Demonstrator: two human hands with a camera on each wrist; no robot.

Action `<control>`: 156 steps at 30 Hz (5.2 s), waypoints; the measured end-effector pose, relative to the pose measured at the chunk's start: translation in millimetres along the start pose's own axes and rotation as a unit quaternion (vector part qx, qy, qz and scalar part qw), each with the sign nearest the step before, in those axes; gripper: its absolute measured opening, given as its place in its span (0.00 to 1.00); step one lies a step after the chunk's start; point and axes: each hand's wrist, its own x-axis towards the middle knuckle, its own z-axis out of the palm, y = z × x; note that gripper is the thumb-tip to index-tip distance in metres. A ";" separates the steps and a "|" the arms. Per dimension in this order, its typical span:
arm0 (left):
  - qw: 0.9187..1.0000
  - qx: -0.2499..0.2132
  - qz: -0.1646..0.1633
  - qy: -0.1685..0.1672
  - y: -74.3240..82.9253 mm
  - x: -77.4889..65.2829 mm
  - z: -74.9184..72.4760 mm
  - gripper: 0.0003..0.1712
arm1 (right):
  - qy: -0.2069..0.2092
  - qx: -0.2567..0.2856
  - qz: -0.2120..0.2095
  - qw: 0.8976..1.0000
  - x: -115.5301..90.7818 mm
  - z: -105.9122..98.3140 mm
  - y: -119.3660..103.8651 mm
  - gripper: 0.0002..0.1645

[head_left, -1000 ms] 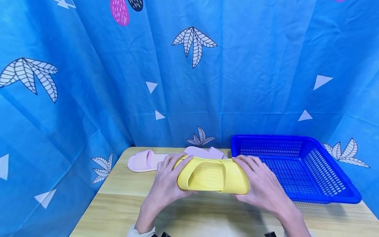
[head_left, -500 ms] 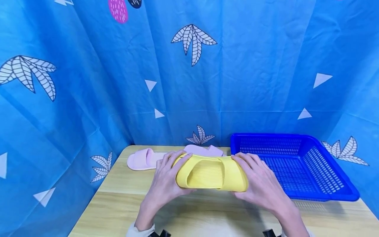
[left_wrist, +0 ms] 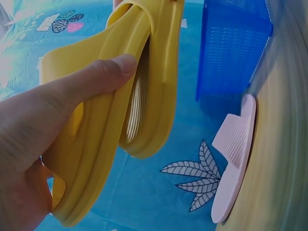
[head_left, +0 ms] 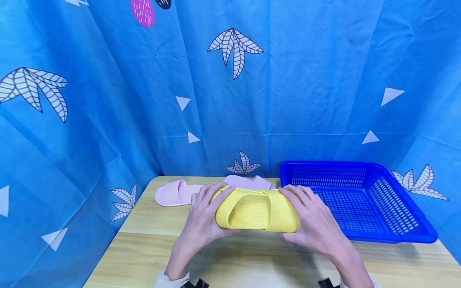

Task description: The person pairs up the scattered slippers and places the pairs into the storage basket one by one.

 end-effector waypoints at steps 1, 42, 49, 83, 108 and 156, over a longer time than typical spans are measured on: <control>1.000 0.001 0.001 0.001 -0.2 0.1 0.1 0.64 | 0.000 0.000 0.000 1.000 0.1 0.1 0.0 0.61; 1.000 -0.015 0.017 0.013 5.7 2.7 10.1 0.62 | 0.001 -0.008 -0.010 1.000 3.6 12.1 -7.3 0.64; 0.999 -0.020 0.022 0.019 5.6 3.4 12.2 0.62 | 0.006 -0.010 -0.013 1.000 4.6 15.6 -7.0 0.64; 1.000 -0.005 0.006 0.019 11.8 5.0 21.2 0.62 | 0.006 -0.017 -0.028 0.999 5.5 21.4 -1.0 0.68; 1.000 0.019 0.015 0.021 11.7 1.6 23.0 0.65 | -0.036 0.015 -0.024 0.999 -5.8 12.8 4.1 0.66; 0.999 0.018 0.007 0.029 8.2 -0.1 23.2 0.63 | 0.039 0.002 0.112 0.993 -95.9 -42.9 66.8 0.29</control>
